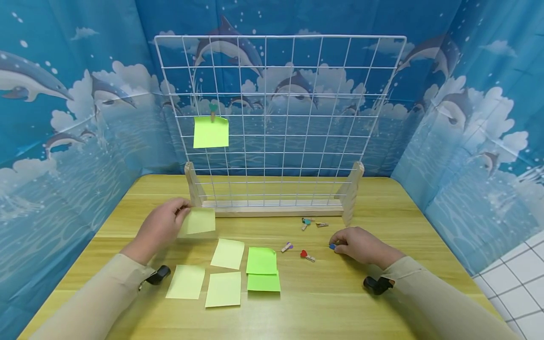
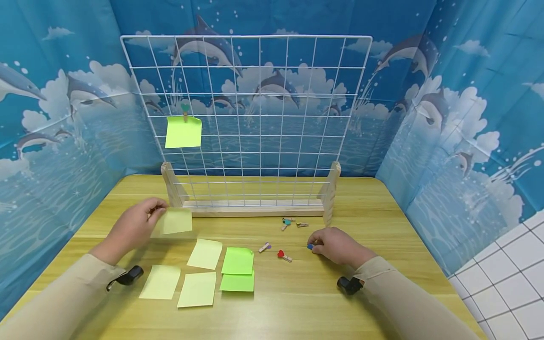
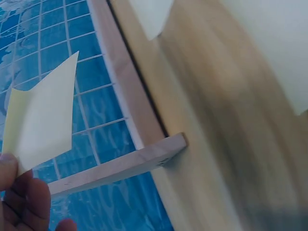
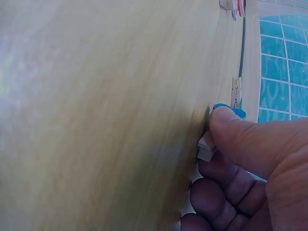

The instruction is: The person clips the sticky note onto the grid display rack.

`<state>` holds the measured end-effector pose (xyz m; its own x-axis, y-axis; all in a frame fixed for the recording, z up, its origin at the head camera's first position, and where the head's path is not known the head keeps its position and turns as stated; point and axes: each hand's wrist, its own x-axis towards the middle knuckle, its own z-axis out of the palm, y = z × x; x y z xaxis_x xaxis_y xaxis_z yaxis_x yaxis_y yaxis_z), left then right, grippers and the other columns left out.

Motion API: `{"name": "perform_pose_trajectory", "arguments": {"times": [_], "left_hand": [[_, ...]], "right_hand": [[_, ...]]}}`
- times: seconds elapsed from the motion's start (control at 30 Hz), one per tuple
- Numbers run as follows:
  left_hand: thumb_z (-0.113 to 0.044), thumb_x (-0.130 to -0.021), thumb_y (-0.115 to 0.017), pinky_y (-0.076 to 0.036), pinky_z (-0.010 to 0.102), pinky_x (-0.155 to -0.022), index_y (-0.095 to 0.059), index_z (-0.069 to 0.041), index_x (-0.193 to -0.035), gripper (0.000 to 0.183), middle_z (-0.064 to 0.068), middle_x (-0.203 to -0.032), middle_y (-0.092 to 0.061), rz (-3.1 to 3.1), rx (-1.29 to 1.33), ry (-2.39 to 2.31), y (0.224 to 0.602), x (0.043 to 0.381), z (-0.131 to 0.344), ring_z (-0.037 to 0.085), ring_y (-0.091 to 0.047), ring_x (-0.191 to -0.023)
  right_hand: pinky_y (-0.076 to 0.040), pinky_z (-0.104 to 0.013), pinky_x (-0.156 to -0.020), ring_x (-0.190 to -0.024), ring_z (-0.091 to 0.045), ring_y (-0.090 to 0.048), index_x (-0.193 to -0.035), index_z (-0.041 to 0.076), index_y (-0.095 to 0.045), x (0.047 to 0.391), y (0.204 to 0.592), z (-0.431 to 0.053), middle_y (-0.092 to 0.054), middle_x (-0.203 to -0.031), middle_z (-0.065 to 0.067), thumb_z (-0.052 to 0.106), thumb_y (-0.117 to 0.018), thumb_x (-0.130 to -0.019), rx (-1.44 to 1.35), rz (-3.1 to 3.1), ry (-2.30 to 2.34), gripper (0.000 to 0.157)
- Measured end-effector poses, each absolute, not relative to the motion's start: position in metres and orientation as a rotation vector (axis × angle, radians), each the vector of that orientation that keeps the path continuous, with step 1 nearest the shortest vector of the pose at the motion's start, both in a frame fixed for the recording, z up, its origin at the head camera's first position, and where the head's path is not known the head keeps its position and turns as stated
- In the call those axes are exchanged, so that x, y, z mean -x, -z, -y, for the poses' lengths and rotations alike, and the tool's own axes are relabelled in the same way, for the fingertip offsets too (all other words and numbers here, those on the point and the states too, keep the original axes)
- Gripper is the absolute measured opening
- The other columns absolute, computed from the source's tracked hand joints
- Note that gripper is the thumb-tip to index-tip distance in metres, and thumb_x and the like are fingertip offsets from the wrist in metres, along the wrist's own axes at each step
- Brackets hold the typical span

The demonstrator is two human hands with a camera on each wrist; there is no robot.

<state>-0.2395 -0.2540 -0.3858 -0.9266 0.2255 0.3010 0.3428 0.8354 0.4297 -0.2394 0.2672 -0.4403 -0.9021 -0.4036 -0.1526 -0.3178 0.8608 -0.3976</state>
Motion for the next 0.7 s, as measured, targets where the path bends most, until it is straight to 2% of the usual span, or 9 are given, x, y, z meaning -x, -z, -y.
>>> {"name": "perform_pose_trajectory", "arguments": {"times": [0.2,0.5,0.7], "left_hand": [[-0.013,-0.110,-0.056,-0.052,0.044,-0.081,-0.072,-0.006,-0.120,0.020,0.010,-0.111,-0.072,2.693,0.499,0.733,0.370,0.236,0.252,0.023,-0.062,-0.092],[-0.014,-0.108,-0.060,-0.051,0.039,-0.074,-0.074,-0.009,-0.116,0.017,0.006,-0.104,-0.074,2.600,0.574,0.720,0.349,0.236,0.242,0.019,-0.060,-0.084],[-0.018,-0.109,-0.060,-0.050,0.037,-0.072,-0.074,-0.009,-0.120,0.019,0.005,-0.104,-0.075,2.588,0.608,0.724,0.331,0.235,0.230,0.017,-0.061,-0.082]], "right_hand": [[-0.056,-0.037,-0.081,-0.086,-0.007,-0.061,-0.116,0.016,-0.078,0.239,0.440,-0.267,-0.076,-0.104,0.005,0.017,-0.075,-0.098,0.549,-2.806,0.542,0.019],[-0.057,-0.038,-0.082,-0.086,-0.007,-0.061,-0.115,0.015,-0.079,0.238,0.439,-0.266,-0.077,-0.104,0.005,0.016,-0.075,-0.098,0.551,-2.807,0.543,0.018],[-0.056,-0.036,-0.080,-0.084,-0.007,-0.060,-0.116,0.015,-0.079,0.239,0.439,-0.267,-0.076,-0.103,0.005,0.017,-0.075,-0.098,0.557,-2.807,0.546,0.018]]}}
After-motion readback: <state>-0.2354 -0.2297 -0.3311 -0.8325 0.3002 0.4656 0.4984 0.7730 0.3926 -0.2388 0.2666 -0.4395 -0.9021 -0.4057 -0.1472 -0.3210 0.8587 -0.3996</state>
